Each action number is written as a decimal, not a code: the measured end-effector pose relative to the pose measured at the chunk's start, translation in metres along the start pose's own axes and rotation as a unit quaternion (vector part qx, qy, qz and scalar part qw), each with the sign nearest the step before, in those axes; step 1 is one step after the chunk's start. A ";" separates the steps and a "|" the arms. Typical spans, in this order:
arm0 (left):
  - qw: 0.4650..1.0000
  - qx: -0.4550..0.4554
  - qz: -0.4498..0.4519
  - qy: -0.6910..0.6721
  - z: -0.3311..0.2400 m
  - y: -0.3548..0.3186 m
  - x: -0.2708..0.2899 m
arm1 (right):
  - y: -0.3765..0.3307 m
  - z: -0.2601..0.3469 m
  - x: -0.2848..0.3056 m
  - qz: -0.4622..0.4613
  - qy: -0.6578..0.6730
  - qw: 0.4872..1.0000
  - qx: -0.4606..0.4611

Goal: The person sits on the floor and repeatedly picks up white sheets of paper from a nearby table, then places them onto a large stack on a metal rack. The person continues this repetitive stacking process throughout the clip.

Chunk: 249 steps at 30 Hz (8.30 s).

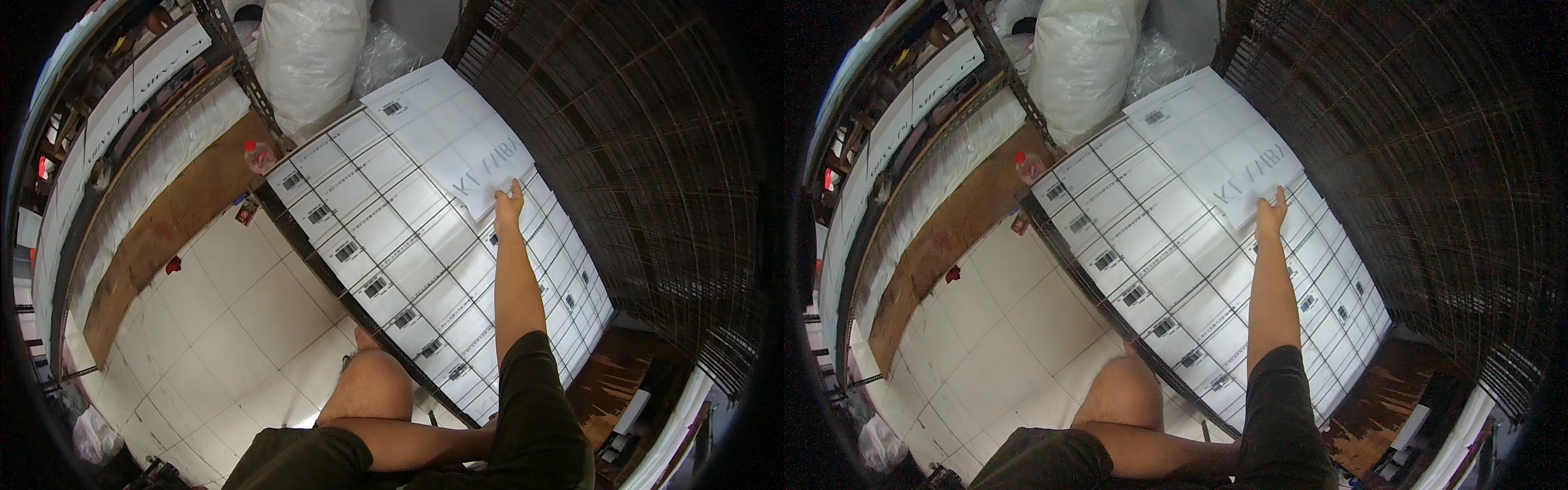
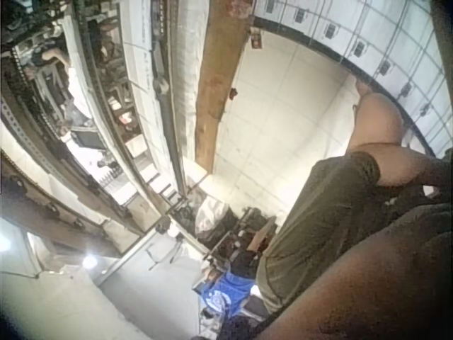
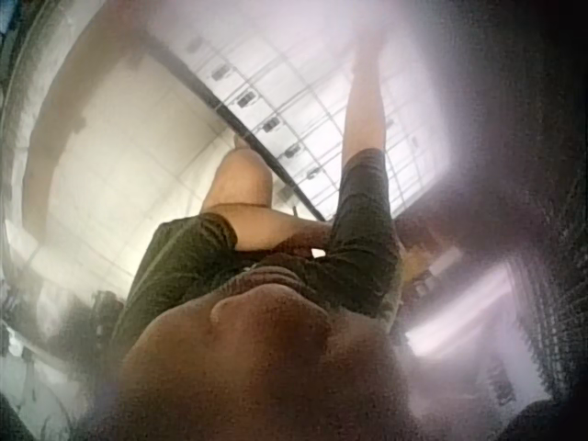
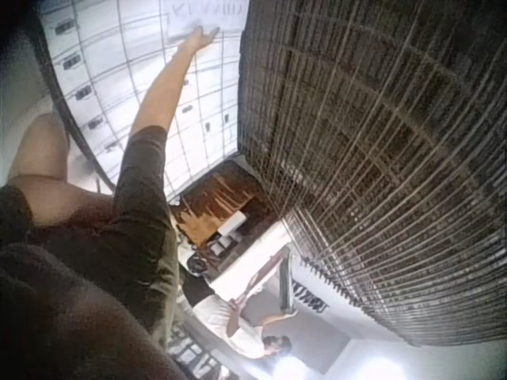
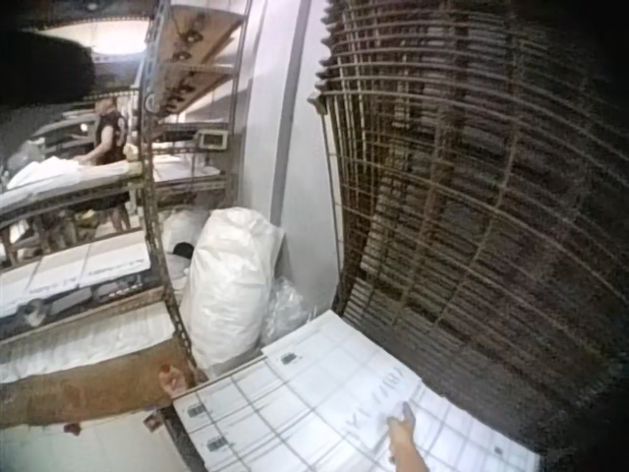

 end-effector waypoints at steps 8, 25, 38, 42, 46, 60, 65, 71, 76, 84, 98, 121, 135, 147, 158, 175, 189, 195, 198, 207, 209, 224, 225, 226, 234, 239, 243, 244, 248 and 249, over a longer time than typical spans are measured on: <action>1.000 0.002 -0.002 -0.008 0.002 0.004 -0.002 | -0.001 -0.008 -0.001 0.000 0.017 1.000 0.000; 0.999 -0.007 -0.008 0.037 0.007 -0.001 -0.033 | -0.215 0.053 0.200 0.034 -0.161 0.982 0.096; 0.988 0.042 0.058 0.139 0.003 0.022 -0.066 | -0.522 0.158 0.534 -0.381 -0.299 0.851 0.202; 0.983 0.069 0.068 0.159 0.011 0.024 -0.073 | -0.602 0.177 0.593 -0.522 -0.419 0.712 0.212; 0.983 0.080 0.057 0.156 0.026 0.020 -0.077 | -0.644 0.129 0.619 -0.534 -0.391 0.739 0.128; 0.971 0.223 0.022 0.087 0.063 -0.001 -0.102 | -0.683 -0.055 0.524 -0.314 -0.376 0.864 -0.120; 0.969 0.225 0.001 0.099 0.076 -0.005 -0.099 | -0.689 -0.043 0.533 -0.351 -0.329 0.876 -0.045; 0.970 0.224 0.006 0.091 0.058 -0.016 -0.102 | -0.691 0.044 0.568 -0.446 -0.239 0.850 0.146; 0.969 0.100 0.067 -0.217 -0.063 -0.017 -0.133 | -0.720 0.156 0.666 -0.616 -0.313 0.674 0.261; 0.985 0.151 -0.062 -0.060 0.026 -0.006 -0.159 | -0.650 0.114 0.884 -0.619 0.144 0.763 0.116; 0.959 0.119 -0.257 -0.009 0.040 -0.002 -0.118 | -0.500 0.096 0.975 -0.507 0.279 0.814 0.057; 0.968 0.212 0.026 0.135 0.039 -0.007 -0.167 | -0.399 0.485 0.536 -0.029 -0.195 0.942 0.272; 0.966 0.061 0.160 0.195 -0.012 -0.030 -0.146 | -0.353 0.450 0.214 0.321 -0.341 0.860 0.205; 0.982 0.030 0.128 0.138 -0.012 0.020 -0.107 | -0.143 0.192 0.152 0.165 0.094 0.979 0.071; 0.983 0.023 0.143 0.116 0.000 0.033 -0.088 | -0.074 0.008 0.087 0.014 0.138 0.990 -0.031; 0.989 0.033 0.118 0.080 0.003 0.022 -0.065 | -0.052 -0.003 0.079 0.024 0.058 0.997 -0.055; 0.993 0.024 0.082 0.081 -0.002 0.009 -0.059 | -0.066 -0.012 0.129 -0.131 -0.155 0.977 0.062; 0.996 0.085 0.024 -0.002 0.036 0.051 -0.102 | -0.159 0.006 0.178 -0.037 -0.142 0.983 0.114; 0.992 0.042 0.054 0.106 0.004 0.015 -0.068 | -0.210 -0.008 0.240 -0.002 -0.134 0.989 0.064; 0.988 0.016 0.068 0.140 0.010 0.024 -0.086 | -0.424 0.048 0.451 -0.101 -0.270 0.955 0.076; 0.984 0.003 0.095 0.148 0.010 0.025 -0.097 | -0.474 0.038 0.492 -0.132 -0.261 0.954 0.063; 0.983 0.066 0.121 0.123 0.003 0.007 -0.132 | -0.649 -0.057 0.530 -0.262 -0.431 0.854 -0.130; 0.990 0.034 0.125 0.064 -0.035 0.000 -0.137 | -0.646 -0.059 0.528 -0.262 -0.429 0.854 -0.131; 0.992 0.002 0.123 0.003 -0.068 -0.009 -0.140 | -0.642 -0.060 0.526 -0.263 -0.424 0.857 -0.128; 0.998 0.015 0.034 -0.056 -0.086 -0.023 -0.153 | -0.640 -0.064 0.527 -0.267 -0.410 0.863 -0.127; 0.984 0.152 0.001 0.096 0.047 -0.007 -0.156 | -0.646 -0.069 0.533 -0.269 -0.408 0.861 -0.142; 0.981 0.181 -0.072 -0.004 0.058 0.007 -0.148 | -0.649 -0.065 0.535 -0.267 -0.392 0.868 -0.147; 0.981 0.182 -0.074 0.005 0.064 0.007 -0.149 | -0.649 -0.063 0.535 -0.265 -0.390 0.869 -0.150; 0.978 0.206 -0.019 0.016 0.066 0.005 -0.162 | -0.648 -0.072 0.535 -0.279 -0.382 0.871 -0.130; 0.976 0.215 -0.017 0.004 0.063 0.004 -0.162 | -0.647 -0.071 0.536 -0.275 -0.378 0.873 -0.137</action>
Point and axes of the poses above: each hand's wrist, its own y-axis towards the middle knuckle, its own x-axis out of the back of the hand, z = x × y, the point moved 8 cm from there along y, towards the middle knuckle, and after that the axes turned 9 degrees about -y, right-handed, at the moved point
